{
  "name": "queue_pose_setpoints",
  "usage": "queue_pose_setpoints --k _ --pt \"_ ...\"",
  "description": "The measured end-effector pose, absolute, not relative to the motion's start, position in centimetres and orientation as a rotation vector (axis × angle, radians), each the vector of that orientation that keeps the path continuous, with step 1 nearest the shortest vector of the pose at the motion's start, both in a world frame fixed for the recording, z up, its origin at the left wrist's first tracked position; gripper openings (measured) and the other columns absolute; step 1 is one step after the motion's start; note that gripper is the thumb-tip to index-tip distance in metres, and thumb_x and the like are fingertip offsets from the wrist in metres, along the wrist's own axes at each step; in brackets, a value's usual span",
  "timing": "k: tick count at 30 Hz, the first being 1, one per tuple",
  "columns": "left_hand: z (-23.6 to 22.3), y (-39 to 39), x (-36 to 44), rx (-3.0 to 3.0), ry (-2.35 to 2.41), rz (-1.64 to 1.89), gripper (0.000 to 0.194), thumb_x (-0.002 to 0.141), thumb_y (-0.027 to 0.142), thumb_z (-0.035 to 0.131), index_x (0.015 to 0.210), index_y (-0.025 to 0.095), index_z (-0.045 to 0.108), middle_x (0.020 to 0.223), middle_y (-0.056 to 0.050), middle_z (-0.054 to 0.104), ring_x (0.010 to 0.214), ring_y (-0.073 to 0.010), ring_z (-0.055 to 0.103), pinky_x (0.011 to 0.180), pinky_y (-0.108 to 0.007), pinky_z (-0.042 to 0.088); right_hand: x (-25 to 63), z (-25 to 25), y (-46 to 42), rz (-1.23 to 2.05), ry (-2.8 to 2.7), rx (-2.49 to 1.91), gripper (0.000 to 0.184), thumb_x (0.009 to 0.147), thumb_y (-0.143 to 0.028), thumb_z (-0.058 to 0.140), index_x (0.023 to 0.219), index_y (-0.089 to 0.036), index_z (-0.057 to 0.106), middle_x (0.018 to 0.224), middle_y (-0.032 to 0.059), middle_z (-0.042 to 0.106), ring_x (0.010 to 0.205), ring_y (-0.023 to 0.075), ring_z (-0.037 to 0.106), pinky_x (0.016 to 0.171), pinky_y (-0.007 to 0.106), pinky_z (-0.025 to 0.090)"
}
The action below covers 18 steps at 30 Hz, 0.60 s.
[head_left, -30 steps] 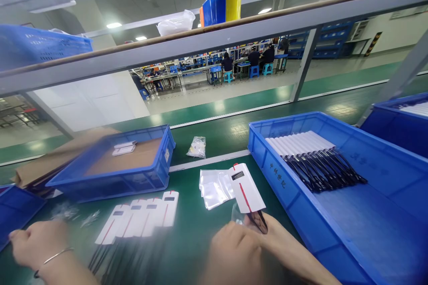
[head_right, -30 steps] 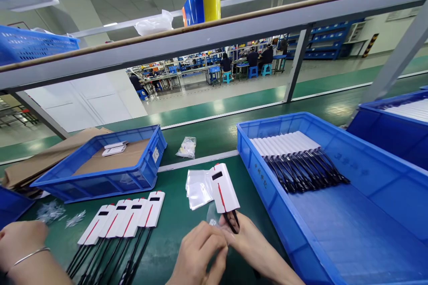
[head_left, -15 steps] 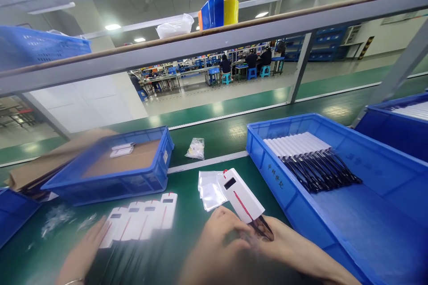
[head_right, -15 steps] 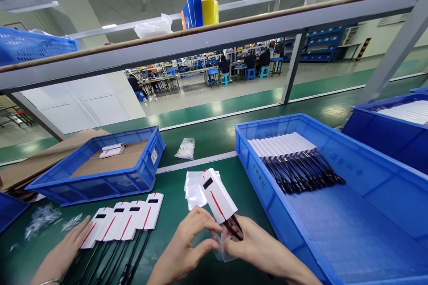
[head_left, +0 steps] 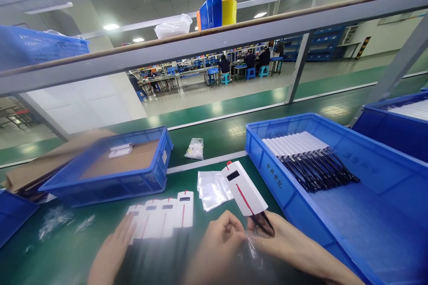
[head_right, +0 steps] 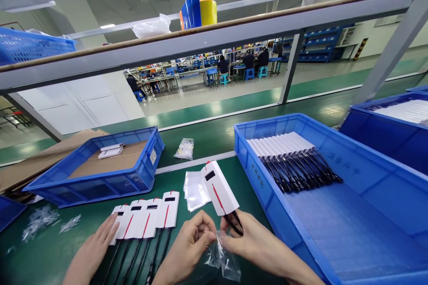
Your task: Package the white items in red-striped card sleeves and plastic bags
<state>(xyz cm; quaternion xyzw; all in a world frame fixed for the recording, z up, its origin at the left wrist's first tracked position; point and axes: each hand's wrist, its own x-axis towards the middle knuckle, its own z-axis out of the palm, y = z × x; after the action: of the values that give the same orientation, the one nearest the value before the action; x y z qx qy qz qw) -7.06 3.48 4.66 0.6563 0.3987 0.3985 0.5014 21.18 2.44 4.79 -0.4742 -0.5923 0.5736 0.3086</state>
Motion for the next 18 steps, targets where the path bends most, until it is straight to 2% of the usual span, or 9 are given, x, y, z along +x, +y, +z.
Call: queue_pose_setpoints --k 2,5,7,9,12,15,18 --pt "5.8 3.5 -12.3 1.598 0.956 0.991 0.041 0.077 0.067 0.071 0.073 0.027 0.066 0.066 -0.002 0.06 0.068 -0.0179 0.058 0.05 -0.026 0.034 21.3 4.5 2.6 1.465 -1.574 -1.281 0.025 0.083 -0.039 0.071 0.086 -0.018 0.059 0.081 -0.002 0.054 0.078 0.0171 0.052 0.068 0.024 0.043" --pt "5.9 3.7 -15.5 1.61 0.969 0.984 0.044 0.083 0.067 0.064 0.067 0.026 0.065 0.065 -0.002 0.062 0.072 -0.0187 0.062 0.053 -0.025 0.04 21.4 4.2 2.8 1.386 -1.564 -1.332 0.026 0.09 -0.044 0.064 0.087 -0.018 0.058 0.084 -0.0008 0.054 0.081 0.0181 0.052 0.072 0.026 0.043" --pt "4.9 4.1 -13.8 1.61 0.992 0.912 0.045 0.089 0.064 0.059 0.074 0.022 0.067 0.071 -0.003 0.065 0.074 -0.0191 0.064 0.058 -0.026 0.046 21.2 4.3 2.9 1.355 -1.541 -1.36 0.027 0.092 -0.045 0.059 0.091 -0.018 0.057 0.09 0.0013 0.055 0.088 0.0206 0.054 0.078 0.028 0.044" --pt "3.9 4.6 -10.4 1.614 0.996 0.871 0.038 0.093 0.054 0.061 0.089 0.017 0.069 0.082 -0.004 0.068 0.077 -0.018 0.065 0.065 -0.029 0.053 21.0 4.5 2.9 1.36 -1.525 -1.366 0.028 0.09 -0.046 0.06 0.095 -0.018 0.055 0.095 0.003 0.056 0.095 0.0232 0.055 0.082 0.03 0.045" --pt "2.9 4.8 -5.2 1.628 0.998 0.831 0.026 0.098 0.042 0.058 0.102 0.018 0.068 0.1 -0.006 0.07 0.084 -0.0166 0.066 0.074 -0.032 0.057 20.9 5.2 2.8 1.441 -1.54 -1.338 0.027 0.084 -0.04 0.065 0.097 -0.019 0.054 0.099 0.0034 0.057 0.102 0.0251 0.055 0.084 0.029 0.047" --pt "2.2 4.0 -1.6 1.651 1.001 0.816 0.025 0.099 0.039 0.056 0.107 0.018 0.067 0.108 -0.007 0.069 0.088 -0.0164 0.066 0.079 -0.033 0.058 20.9 5.8 2.7 1.546 -1.572 -1.337 0.024 0.079 -0.032 0.068 0.095 -0.019 0.056 0.093 0.0015 0.059 0.092 0.022 0.056 0.076 0.027 0.046" --pt "1.5 2.9 0.4 1.675 0.999 0.82 0.026 0.098 0.04 0.059 0.105 0.016 0.067 0.102 -0.006 0.069 0.085 -0.0161 0.066 0.077 -0.033 0.057 20.9 6.3 2.6 1.625 -1.592 -1.354 0.026 0.075 -0.029 0.071 0.092 -0.017 0.056 0.085 -0.0008 0.058 0.082 0.018 0.054 0.07 0.025 0.044"
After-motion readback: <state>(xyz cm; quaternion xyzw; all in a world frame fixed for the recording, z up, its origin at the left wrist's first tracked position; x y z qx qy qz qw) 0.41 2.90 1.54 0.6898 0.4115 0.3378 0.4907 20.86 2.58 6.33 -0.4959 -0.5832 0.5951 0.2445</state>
